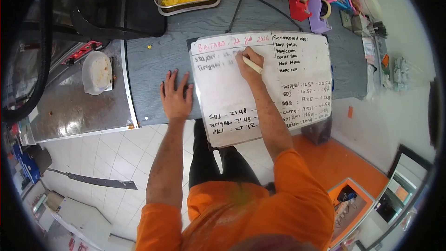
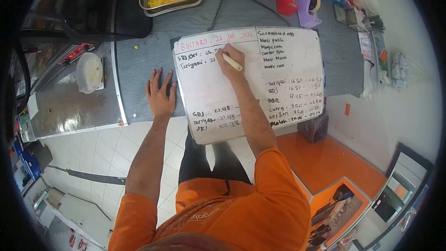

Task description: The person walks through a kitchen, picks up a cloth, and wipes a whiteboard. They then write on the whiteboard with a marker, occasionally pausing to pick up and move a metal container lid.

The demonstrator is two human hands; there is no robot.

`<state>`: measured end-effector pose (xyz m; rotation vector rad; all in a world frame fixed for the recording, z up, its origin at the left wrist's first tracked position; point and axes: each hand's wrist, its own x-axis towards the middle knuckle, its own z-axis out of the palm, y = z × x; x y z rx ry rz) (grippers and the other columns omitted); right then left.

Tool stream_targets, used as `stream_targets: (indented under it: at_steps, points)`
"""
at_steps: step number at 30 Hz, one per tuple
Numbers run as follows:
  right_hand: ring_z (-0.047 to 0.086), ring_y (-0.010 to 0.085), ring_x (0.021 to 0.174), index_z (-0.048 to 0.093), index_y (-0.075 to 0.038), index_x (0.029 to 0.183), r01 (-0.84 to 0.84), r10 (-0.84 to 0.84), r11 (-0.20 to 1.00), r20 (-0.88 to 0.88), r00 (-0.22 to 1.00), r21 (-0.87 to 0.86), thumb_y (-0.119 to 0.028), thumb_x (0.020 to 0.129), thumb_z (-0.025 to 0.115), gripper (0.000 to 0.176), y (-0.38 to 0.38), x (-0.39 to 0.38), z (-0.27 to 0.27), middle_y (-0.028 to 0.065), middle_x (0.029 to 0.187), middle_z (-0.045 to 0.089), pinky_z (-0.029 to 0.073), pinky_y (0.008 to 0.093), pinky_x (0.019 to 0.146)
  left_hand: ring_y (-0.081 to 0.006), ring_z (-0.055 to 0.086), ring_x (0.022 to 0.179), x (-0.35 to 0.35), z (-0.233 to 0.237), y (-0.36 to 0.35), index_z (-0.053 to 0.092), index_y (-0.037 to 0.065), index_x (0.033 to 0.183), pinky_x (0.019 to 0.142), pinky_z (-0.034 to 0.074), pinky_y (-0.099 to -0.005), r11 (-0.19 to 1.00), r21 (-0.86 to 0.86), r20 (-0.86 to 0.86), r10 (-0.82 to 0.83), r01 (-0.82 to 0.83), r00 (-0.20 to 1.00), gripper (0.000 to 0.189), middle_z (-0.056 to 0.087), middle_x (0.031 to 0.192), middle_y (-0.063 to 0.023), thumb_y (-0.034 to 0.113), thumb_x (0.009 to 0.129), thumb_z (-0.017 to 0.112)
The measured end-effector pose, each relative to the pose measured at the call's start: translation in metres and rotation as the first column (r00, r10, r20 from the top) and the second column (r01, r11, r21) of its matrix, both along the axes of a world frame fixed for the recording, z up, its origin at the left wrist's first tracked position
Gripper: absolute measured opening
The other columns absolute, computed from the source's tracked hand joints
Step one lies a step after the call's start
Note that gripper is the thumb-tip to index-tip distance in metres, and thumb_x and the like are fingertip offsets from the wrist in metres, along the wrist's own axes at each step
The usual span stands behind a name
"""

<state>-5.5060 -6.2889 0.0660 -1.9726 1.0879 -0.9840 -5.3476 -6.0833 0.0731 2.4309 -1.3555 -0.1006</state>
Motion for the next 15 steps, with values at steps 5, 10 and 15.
stream_targets:
  at_steps: [5, 10, 15]
  points:
    - [0.052, 0.0237, 0.043, 0.046, -0.002, 0.062, 0.006, -0.007, 0.998, -0.02, 1.0, -0.066, -0.002, 0.074, 0.064, 0.022, 0.0028, -0.0029, -0.0016, 0.0112, 0.05, 0.051, 0.041, 0.0338, 0.045, -0.0248, 0.031, 0.137, 0.0009, 0.0, -0.0004, 0.058, 0.026, 0.125, 0.111, 0.021, -0.0489, 1.0, 0.006, -0.012, 0.003, -0.002, 1.0, 0.038, 0.043, 0.141, -0.0042, 0.033, 0.088, 0.056]
    - [0.049, 0.0221, 0.04, 0.046, -0.003, 0.061, 0.131, -0.13, 0.991, 0.051, 0.99, -0.007, -0.002, 0.074, 0.065, 0.023, -0.0001, -0.0006, -0.0025, 0.0113, 0.05, 0.049, 0.04, 0.0332, 0.043, -0.0249, 0.03, 0.137, 0.0012, -0.0015, 0.0, 0.059, 0.026, 0.125, 0.112, 0.021, -0.0489, 1.0, 0.015, -0.014, 0.002, -0.001, 1.0, 0.037, 0.043, 0.141, -0.0038, 0.033, 0.089, 0.055]
    - [0.047, 0.0204, 0.04, 0.046, -0.003, 0.061, 0.073, -0.068, 0.993, 0.052, 0.996, -0.096, -0.001, 0.074, 0.066, 0.024, -0.0008, -0.0019, -0.0084, 0.0101, 0.049, 0.049, 0.039, 0.0322, 0.042, -0.0249, 0.03, 0.137, 0.0012, -0.0004, -0.0001, 0.059, 0.026, 0.125, 0.112, 0.021, -0.0491, 1.0, 0.005, -0.019, -0.001, 0.001, 1.0, 0.037, 0.043, 0.141, -0.0042, 0.033, 0.089, 0.055]
